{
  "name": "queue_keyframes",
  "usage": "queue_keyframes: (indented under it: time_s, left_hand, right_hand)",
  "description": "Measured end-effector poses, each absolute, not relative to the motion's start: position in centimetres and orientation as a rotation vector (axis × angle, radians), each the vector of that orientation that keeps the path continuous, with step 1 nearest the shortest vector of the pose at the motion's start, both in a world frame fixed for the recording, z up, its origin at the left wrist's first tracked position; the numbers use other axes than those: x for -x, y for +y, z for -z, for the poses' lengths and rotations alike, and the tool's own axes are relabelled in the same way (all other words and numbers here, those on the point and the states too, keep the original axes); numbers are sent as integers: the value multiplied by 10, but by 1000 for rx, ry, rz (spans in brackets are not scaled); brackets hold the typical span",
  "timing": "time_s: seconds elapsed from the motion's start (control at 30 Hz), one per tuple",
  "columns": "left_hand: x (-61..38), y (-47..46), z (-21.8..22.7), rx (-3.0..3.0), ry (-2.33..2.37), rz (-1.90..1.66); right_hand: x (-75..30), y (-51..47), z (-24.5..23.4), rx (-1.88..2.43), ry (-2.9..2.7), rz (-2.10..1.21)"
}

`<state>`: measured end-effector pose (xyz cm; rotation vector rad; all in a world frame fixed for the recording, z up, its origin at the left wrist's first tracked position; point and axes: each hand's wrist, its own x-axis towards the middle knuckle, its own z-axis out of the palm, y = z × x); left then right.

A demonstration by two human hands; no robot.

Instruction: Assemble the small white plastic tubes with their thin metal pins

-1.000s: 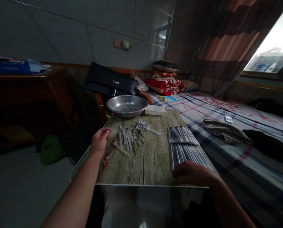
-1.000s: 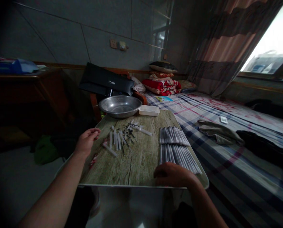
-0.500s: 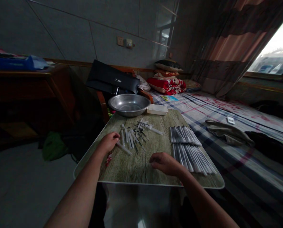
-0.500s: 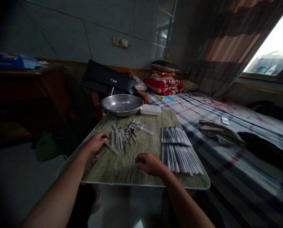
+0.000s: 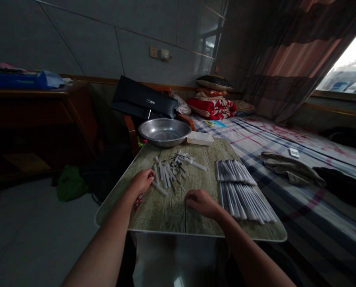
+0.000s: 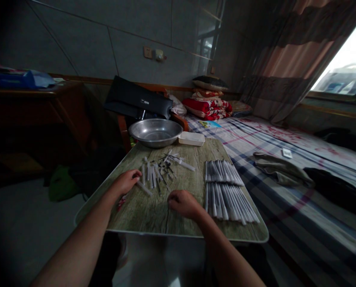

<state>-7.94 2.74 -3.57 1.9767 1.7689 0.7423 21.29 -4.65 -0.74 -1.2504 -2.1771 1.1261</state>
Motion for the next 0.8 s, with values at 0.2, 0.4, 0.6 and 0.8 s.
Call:
queue_keyframes:
  time_s: [0.2,0.4,0.6,0.8]
  left_hand:
    - [70,24,29,-2015,1701,-697]
    - [64,23,26,-1976,1635,-761]
    - [67,25,25,-1946,1691,-814]
    - [73,27,29,-1931,1711,-827]
  right_hand:
    - [-209,-46,-1,1262,-2211,-1040]
    - [-208,-45,-1,1296,-2213,-1004]
    - [-209,-44,-2,1292,-2207,-999]
    - [-208,-43,-1,1298,-2221,-992]
